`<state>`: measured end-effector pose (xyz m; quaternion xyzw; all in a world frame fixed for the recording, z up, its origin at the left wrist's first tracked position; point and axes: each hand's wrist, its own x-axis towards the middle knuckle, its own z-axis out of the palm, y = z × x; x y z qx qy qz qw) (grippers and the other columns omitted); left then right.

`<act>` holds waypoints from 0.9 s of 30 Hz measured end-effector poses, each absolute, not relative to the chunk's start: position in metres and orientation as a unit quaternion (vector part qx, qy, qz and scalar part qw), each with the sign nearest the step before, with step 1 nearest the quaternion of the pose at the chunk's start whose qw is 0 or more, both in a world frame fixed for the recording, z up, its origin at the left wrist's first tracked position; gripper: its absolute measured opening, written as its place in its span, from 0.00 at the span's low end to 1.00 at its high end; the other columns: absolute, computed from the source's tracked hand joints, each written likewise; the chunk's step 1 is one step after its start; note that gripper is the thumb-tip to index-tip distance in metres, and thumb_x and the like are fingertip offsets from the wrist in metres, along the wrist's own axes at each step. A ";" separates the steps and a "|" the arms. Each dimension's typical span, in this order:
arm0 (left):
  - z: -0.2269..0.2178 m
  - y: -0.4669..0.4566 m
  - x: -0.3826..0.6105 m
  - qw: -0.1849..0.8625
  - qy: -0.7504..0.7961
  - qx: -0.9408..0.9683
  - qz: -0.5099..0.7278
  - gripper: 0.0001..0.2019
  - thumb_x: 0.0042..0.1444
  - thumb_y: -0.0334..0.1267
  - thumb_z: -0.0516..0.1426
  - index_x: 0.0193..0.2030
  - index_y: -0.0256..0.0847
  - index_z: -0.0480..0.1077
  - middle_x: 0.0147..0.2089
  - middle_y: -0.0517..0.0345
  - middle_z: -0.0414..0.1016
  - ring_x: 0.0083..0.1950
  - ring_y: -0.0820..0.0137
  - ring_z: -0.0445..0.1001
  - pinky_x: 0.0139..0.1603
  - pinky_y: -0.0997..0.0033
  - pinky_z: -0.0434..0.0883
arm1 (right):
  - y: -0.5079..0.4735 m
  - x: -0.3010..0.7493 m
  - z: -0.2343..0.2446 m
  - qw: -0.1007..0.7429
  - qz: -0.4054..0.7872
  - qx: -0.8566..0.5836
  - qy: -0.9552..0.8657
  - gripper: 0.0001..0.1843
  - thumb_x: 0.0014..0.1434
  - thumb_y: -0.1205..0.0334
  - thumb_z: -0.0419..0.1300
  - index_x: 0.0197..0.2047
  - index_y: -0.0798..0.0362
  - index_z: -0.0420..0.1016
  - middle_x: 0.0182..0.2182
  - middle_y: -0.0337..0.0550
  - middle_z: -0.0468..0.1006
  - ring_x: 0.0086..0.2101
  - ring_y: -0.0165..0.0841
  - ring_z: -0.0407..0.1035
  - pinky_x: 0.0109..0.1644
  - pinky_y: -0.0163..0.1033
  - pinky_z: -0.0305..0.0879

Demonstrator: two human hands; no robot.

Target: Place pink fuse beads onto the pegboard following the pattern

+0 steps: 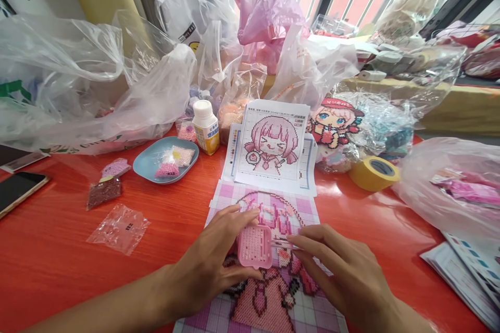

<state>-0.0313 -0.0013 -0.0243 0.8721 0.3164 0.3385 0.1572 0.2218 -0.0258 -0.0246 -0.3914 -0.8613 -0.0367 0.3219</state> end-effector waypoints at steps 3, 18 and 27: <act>-0.023 -0.001 -0.031 0.162 0.299 0.879 0.334 0.33 0.57 0.51 0.56 0.65 0.42 0.51 0.53 0.48 0.75 0.62 0.61 0.68 0.65 0.59 0.63 | -0.025 0.221 -0.026 0.322 -0.035 -0.388 -0.863 0.10 0.65 0.67 0.53 0.48 0.52 0.70 0.35 0.41 0.74 0.31 0.25 0.71 0.27 0.29 0.64; -0.026 -0.002 -0.031 0.179 0.272 0.889 0.323 0.36 0.57 0.50 0.56 0.68 0.43 0.46 0.57 0.46 0.73 0.63 0.59 0.67 0.64 0.54 0.65 | -0.023 0.218 -0.026 0.335 -0.040 -0.392 -0.856 0.08 0.64 0.67 0.53 0.46 0.53 0.71 0.33 0.42 0.75 0.30 0.25 0.71 0.27 0.28 0.64; -0.025 -0.004 -0.033 0.193 0.270 0.890 0.312 0.39 0.56 0.47 0.59 0.69 0.45 0.44 0.58 0.45 0.73 0.64 0.58 0.66 0.64 0.53 0.65 | -0.023 0.217 -0.024 0.329 -0.047 -0.386 -0.860 0.08 0.64 0.67 0.53 0.45 0.54 0.70 0.33 0.41 0.75 0.29 0.25 0.71 0.26 0.28 0.64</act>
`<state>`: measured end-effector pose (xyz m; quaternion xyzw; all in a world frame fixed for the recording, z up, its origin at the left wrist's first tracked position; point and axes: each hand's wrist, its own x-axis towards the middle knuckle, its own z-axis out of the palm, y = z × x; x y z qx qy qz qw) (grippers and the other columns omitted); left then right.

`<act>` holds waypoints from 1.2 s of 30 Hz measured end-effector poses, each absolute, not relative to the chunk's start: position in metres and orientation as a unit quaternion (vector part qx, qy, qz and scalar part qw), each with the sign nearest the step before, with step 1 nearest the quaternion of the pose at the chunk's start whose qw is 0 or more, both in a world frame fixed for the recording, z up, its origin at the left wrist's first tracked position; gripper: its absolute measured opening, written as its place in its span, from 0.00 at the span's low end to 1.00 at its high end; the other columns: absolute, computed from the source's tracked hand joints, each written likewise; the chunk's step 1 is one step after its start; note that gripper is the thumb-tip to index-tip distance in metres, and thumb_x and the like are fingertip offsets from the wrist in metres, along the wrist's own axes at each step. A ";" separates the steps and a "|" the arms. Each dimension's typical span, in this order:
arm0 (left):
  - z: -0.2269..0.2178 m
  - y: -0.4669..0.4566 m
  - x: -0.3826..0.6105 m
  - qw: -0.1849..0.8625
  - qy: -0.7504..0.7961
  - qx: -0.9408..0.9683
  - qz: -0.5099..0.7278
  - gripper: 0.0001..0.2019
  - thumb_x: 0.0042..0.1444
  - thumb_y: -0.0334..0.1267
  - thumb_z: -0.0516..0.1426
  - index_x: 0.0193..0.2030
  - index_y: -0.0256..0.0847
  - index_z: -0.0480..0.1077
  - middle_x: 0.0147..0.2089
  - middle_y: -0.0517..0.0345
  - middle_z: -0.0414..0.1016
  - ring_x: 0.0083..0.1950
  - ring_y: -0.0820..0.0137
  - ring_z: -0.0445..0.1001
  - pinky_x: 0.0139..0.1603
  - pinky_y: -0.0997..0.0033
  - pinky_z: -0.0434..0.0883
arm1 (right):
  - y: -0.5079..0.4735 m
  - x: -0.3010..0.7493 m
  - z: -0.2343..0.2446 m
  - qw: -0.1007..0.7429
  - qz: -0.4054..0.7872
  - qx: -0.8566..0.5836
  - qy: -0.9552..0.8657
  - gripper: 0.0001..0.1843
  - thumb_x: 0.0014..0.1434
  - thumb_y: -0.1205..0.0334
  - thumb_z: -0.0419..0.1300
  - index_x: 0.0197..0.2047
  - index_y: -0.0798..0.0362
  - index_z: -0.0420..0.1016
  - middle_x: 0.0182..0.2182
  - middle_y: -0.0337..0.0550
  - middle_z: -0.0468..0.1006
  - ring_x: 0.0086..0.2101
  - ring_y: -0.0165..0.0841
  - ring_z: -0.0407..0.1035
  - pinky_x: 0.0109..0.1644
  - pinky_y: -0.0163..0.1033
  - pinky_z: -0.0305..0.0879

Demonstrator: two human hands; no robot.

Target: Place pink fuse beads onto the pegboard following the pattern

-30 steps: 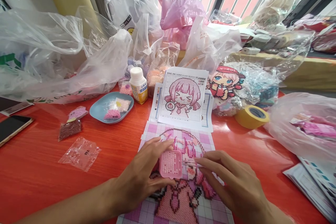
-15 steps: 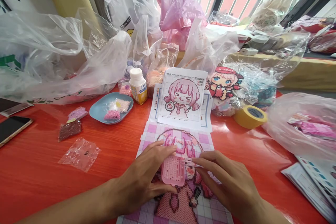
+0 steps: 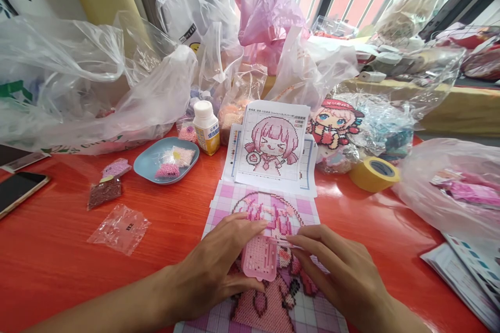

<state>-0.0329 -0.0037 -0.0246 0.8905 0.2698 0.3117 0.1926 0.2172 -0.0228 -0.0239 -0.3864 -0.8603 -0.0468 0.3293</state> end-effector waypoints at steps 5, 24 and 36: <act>-0.024 -0.003 -0.032 0.186 0.273 0.888 0.321 0.38 0.56 0.47 0.59 0.69 0.44 0.46 0.57 0.45 0.73 0.63 0.56 0.68 0.64 0.53 0.66 | -0.023 0.219 -0.024 0.340 -0.047 -0.393 -0.853 0.07 0.64 0.67 0.54 0.45 0.54 0.71 0.33 0.41 0.75 0.31 0.25 0.72 0.28 0.28 0.65; -0.027 -0.002 -0.030 0.140 0.356 0.844 0.375 0.35 0.58 0.42 0.59 0.68 0.42 0.49 0.57 0.46 0.72 0.59 0.61 0.71 0.62 0.56 0.68 | -0.020 0.230 -0.025 0.289 -0.083 -0.431 -0.851 0.06 0.65 0.62 0.53 0.40 0.51 0.71 0.31 0.37 0.75 0.27 0.23 0.71 0.23 0.28 0.60; -0.025 -0.002 -0.030 0.133 0.358 0.849 0.365 0.35 0.58 0.41 0.59 0.68 0.41 0.48 0.57 0.45 0.71 0.59 0.61 0.71 0.62 0.57 0.68 | -0.019 0.229 -0.025 0.280 -0.091 -0.431 -0.853 0.07 0.65 0.62 0.52 0.40 0.52 0.70 0.31 0.38 0.75 0.26 0.23 0.71 0.22 0.28 0.59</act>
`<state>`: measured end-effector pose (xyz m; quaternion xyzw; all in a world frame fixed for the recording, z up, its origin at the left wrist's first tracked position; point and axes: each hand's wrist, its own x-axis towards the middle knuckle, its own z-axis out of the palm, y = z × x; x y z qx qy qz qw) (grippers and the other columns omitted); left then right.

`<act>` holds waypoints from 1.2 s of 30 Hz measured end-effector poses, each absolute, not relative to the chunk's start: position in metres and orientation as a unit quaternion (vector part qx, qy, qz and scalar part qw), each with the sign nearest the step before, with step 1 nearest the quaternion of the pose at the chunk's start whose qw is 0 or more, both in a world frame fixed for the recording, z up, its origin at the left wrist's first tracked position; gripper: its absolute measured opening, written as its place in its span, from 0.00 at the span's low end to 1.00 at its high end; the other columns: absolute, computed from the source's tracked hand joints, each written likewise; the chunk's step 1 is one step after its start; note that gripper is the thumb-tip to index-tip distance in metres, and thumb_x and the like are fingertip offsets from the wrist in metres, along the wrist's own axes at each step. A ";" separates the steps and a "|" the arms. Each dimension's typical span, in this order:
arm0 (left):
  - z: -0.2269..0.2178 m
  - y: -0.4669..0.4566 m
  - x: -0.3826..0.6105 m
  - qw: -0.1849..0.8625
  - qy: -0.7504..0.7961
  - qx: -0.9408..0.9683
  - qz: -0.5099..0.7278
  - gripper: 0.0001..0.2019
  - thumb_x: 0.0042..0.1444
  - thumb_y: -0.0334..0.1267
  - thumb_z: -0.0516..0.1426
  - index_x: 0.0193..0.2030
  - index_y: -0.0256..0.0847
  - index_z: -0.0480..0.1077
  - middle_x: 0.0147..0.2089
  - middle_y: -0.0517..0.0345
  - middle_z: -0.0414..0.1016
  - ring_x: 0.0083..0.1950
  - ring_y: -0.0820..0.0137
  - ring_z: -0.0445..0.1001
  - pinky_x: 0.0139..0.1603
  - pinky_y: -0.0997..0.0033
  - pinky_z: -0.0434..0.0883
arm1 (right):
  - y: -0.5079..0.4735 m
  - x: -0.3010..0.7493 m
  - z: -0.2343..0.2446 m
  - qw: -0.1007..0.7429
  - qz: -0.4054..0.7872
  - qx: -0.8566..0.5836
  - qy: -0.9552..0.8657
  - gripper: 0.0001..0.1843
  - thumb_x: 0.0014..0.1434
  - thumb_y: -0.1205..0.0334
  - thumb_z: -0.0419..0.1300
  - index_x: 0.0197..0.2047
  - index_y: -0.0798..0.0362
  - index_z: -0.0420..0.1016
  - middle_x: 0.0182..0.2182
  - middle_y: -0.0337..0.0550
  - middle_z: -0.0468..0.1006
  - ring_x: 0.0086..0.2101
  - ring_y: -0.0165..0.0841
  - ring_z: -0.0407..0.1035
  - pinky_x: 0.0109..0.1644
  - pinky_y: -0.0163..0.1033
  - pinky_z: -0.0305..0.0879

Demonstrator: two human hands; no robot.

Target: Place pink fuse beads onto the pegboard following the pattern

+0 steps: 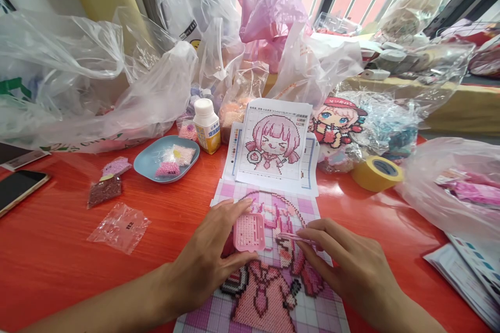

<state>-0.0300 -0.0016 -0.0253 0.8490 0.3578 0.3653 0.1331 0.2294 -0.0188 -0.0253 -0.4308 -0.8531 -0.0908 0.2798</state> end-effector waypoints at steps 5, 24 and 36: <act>-0.025 -0.002 -0.030 0.129 0.357 0.849 0.367 0.34 0.58 0.42 0.59 0.68 0.42 0.48 0.56 0.45 0.72 0.59 0.60 0.71 0.61 0.56 0.69 | -0.018 0.230 -0.027 0.277 -0.084 -0.424 -0.858 0.07 0.65 0.62 0.52 0.40 0.52 0.70 0.31 0.38 0.76 0.26 0.24 0.72 0.23 0.28 0.59; -0.029 -0.003 -0.030 0.129 0.354 0.847 0.376 0.35 0.57 0.42 0.59 0.68 0.40 0.49 0.57 0.45 0.71 0.60 0.61 0.70 0.63 0.57 0.66 | -0.019 0.230 -0.029 0.271 -0.091 -0.433 -0.855 0.07 0.66 0.61 0.52 0.41 0.52 0.70 0.31 0.38 0.75 0.27 0.24 0.71 0.24 0.28 0.60; -0.029 -0.001 -0.030 0.102 0.352 0.855 0.367 0.32 0.59 0.45 0.58 0.65 0.36 0.52 0.55 0.44 0.73 0.59 0.63 0.70 0.63 0.61 0.67 | -0.018 0.228 -0.027 0.285 -0.085 -0.435 -0.850 0.08 0.66 0.61 0.52 0.40 0.51 0.71 0.31 0.37 0.75 0.27 0.22 0.71 0.23 0.28 0.59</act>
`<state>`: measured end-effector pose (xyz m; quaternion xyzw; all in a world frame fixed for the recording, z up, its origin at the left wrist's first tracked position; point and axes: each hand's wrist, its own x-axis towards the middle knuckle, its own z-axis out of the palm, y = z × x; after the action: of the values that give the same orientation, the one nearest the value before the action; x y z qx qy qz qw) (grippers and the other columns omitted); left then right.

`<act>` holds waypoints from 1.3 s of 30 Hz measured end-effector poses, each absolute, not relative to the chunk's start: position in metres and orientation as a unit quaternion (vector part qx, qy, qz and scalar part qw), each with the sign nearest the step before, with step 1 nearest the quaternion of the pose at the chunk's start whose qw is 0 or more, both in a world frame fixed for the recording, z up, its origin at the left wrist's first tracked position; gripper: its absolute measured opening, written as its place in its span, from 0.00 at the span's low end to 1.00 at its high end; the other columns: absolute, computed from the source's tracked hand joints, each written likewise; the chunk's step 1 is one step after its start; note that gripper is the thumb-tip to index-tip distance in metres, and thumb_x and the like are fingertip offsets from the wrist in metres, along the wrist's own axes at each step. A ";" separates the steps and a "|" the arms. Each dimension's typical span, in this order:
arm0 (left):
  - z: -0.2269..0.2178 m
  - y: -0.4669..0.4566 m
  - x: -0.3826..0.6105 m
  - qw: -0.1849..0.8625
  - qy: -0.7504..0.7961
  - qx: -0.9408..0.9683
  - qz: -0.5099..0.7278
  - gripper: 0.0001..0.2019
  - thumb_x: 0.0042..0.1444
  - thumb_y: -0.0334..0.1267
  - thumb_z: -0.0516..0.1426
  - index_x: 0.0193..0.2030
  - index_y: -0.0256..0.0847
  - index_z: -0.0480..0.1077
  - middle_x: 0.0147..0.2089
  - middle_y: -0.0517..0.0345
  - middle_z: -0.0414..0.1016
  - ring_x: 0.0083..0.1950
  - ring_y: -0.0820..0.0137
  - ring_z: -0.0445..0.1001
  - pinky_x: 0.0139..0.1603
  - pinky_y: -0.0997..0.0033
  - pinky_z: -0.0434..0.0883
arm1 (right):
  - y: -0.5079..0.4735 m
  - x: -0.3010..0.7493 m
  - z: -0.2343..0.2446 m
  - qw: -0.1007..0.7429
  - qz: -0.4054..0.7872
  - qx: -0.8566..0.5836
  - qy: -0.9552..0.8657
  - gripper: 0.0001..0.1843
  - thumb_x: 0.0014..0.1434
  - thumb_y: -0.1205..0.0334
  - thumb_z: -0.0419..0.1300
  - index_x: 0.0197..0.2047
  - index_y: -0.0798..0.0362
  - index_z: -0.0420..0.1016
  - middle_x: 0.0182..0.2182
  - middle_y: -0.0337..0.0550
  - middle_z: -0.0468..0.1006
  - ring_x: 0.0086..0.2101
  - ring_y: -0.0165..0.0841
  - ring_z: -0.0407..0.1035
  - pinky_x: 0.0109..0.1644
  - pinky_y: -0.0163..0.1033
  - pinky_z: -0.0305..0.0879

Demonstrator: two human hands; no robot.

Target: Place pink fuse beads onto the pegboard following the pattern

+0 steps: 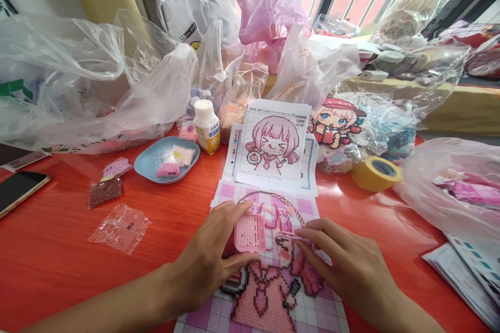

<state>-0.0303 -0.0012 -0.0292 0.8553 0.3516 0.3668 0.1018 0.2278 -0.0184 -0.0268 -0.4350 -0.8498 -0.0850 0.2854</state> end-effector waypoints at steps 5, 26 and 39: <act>-0.030 -0.002 -0.031 0.108 0.358 0.856 0.358 0.30 0.60 0.46 0.56 0.65 0.37 0.53 0.56 0.44 0.73 0.60 0.63 0.70 0.63 0.60 0.67 | -0.018 0.229 -0.028 0.286 -0.092 -0.429 -0.852 0.08 0.66 0.61 0.52 0.40 0.51 0.71 0.31 0.37 0.75 0.27 0.23 0.71 0.23 0.28 0.59; -0.024 -0.001 -0.029 0.156 0.310 0.879 0.328 0.30 0.59 0.50 0.55 0.64 0.41 0.52 0.52 0.46 0.75 0.61 0.58 0.69 0.62 0.55 0.68 | -0.025 0.223 -0.025 0.326 -0.052 -0.394 -0.858 0.08 0.64 0.67 0.54 0.46 0.52 0.70 0.34 0.40 0.74 0.31 0.25 0.70 0.27 0.29 0.63; -0.025 0.000 -0.031 0.172 0.264 0.894 0.318 0.34 0.57 0.51 0.56 0.65 0.39 0.50 0.55 0.44 0.73 0.62 0.60 0.68 0.65 0.57 0.64 | -0.024 0.225 -0.031 0.311 -0.046 -0.380 -0.870 0.10 0.63 0.67 0.55 0.48 0.53 0.69 0.35 0.41 0.74 0.31 0.25 0.71 0.28 0.29 0.63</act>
<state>-0.0312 0.0003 -0.0249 0.8941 0.2636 0.3183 0.1724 0.2248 -0.0242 -0.0312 -0.3801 -0.8698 -0.0465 0.3112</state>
